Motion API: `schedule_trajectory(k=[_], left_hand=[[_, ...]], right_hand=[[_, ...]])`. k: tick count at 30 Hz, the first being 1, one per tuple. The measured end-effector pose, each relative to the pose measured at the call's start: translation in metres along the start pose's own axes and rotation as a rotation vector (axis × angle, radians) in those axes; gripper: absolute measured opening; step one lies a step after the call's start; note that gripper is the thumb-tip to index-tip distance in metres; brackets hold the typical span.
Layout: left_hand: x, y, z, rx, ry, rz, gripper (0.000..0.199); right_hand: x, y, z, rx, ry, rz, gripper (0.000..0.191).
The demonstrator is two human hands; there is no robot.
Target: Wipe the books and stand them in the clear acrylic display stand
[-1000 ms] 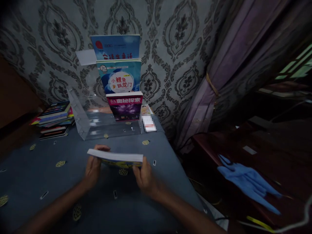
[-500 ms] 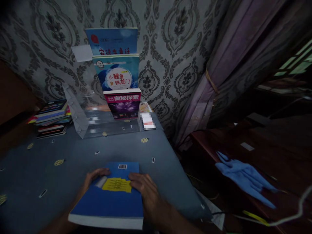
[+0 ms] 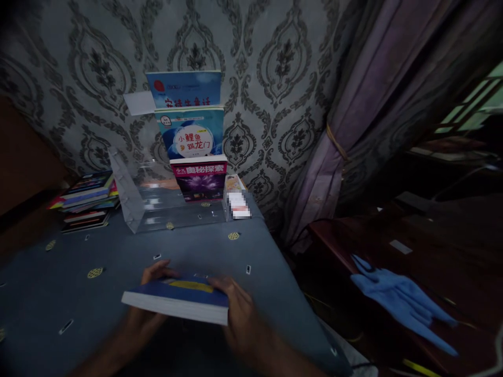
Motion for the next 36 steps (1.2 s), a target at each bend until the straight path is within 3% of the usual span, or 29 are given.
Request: schedule_trajectory(k=[8,11,13,17,22,30,36], left_hand=[[0.0,0.01,-0.002,-0.002,-0.079,0.015,0.059],[0.012,0.011,-0.005,-0.008,-0.154,0.03,0.059],[0.033,0.011,-0.01,-0.026,-0.2,0.06,0.06],[0.095,0.005,-0.023,-0.112,-0.167,0.018,0.056],[0.155,-0.014,-0.018,0.012,-0.223,-0.153,0.053],[0.191,-0.058,-0.009,0.04,-0.349,-0.402,0.051],[0.202,-0.069,-0.004,0.016,-0.404,-0.498,0.044]], right_hand=[[0.003,-0.006,-0.001,-0.01,-0.076,-0.023,0.032],[-0.001,-0.023,-0.011,-0.049,-0.127,-0.07,0.035],[0.005,-0.045,-0.016,-0.137,-0.233,-0.165,0.037],[0.052,-0.081,-0.02,-0.188,-0.39,-0.261,0.047],[0.132,-0.094,0.002,-0.149,-0.452,-0.295,0.045],[0.196,-0.08,0.04,-0.111,-0.549,-0.142,0.056],[0.219,-0.069,0.056,0.028,-0.44,-0.06,0.055]])
Point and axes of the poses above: each hand's wrist, its own x-axis towards the middle knuckle, its own z-axis out of the back of the hand, y = z × x, the point moved 6 cm from there along x, towards the middle knuckle, and after that the axes turned 6 degrees about -z, right-handed, at the moved point
